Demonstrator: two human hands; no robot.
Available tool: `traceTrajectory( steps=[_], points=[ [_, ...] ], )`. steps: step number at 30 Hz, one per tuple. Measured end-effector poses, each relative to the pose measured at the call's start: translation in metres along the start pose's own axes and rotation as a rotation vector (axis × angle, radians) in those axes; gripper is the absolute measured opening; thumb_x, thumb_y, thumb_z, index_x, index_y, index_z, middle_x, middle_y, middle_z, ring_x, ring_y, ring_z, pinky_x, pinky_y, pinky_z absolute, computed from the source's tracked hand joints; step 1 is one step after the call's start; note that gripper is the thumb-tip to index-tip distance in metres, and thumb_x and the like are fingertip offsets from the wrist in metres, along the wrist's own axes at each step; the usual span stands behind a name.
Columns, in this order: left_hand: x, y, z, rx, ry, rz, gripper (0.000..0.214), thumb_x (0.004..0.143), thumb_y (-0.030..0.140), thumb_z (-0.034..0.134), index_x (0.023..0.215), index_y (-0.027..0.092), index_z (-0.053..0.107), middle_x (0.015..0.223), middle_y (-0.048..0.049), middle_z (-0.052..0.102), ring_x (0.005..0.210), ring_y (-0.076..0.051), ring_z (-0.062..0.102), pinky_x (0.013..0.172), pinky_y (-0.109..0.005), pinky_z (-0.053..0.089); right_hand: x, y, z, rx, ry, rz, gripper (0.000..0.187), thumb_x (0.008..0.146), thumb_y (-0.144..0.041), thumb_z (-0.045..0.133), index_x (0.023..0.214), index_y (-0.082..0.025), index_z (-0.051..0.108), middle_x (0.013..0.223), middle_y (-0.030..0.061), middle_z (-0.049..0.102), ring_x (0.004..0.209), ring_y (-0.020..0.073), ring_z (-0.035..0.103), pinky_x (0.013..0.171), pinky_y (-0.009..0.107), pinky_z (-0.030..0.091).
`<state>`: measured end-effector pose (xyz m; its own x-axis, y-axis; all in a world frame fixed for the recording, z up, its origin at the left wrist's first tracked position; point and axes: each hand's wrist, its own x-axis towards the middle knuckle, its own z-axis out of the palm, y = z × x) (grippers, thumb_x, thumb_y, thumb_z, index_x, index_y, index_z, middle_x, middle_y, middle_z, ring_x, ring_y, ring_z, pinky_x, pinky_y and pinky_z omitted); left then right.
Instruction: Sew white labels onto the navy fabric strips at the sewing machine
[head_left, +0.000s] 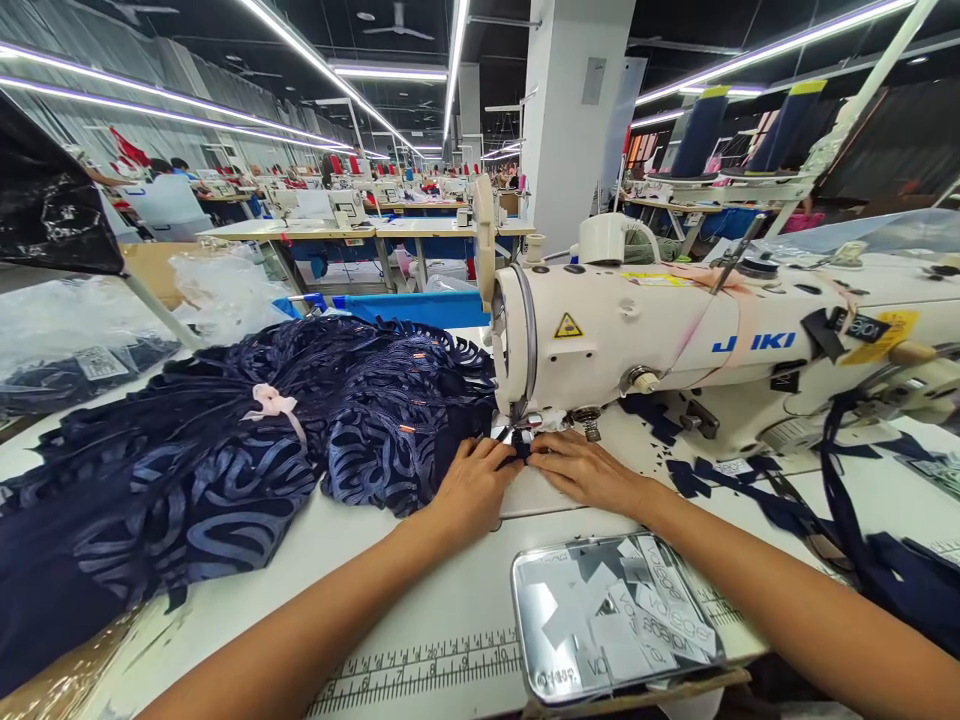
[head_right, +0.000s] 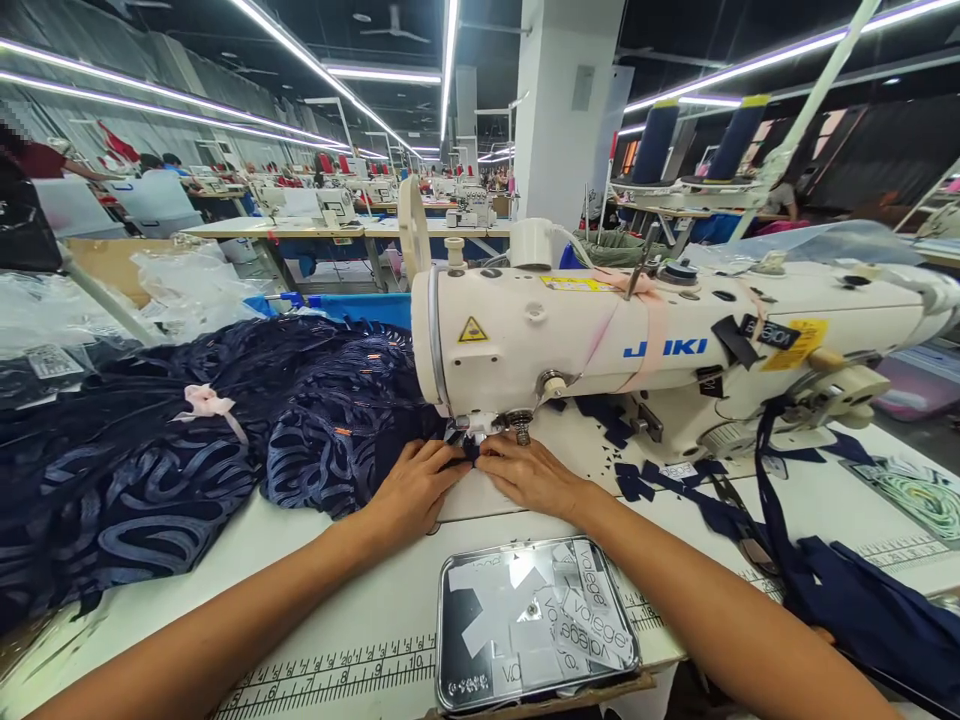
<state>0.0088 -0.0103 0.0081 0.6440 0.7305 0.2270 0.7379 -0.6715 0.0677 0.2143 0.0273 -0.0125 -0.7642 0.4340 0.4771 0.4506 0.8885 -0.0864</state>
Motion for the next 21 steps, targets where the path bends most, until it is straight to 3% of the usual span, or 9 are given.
traceTrajectory(
  steps=[6, 21],
  points=[
    [-0.004, -0.005, -0.004, 0.073, -0.064, 0.036, 0.044, 0.072, 0.002, 0.050, 0.113, 0.017, 0.053, 0.122, -0.0066, 0.054, 0.114, -0.025, 0.042, 0.098, -0.050, 0.024, 0.003, -0.006, -0.001, -0.058, -0.001, -0.006, 0.026, 0.089, -0.018, 0.036, 0.097, -0.016, 0.061, 0.094, 0.0091, 0.060, 0.088, 0.0180, 0.056, 0.073, 0.032, 0.050],
    [-0.001, -0.019, -0.006, -0.015, -0.054, 0.069, 0.042, 0.077, -0.001, 0.041, 0.111, 0.020, 0.056, 0.120, -0.0056, 0.056, 0.110, -0.023, 0.047, 0.098, -0.054, 0.024, 0.006, -0.007, 0.000, -0.107, -0.001, 0.035, 0.027, 0.088, -0.019, 0.037, 0.099, -0.016, 0.062, 0.096, 0.0086, 0.061, 0.087, 0.0184, 0.056, 0.071, 0.031, 0.049]
  ],
)
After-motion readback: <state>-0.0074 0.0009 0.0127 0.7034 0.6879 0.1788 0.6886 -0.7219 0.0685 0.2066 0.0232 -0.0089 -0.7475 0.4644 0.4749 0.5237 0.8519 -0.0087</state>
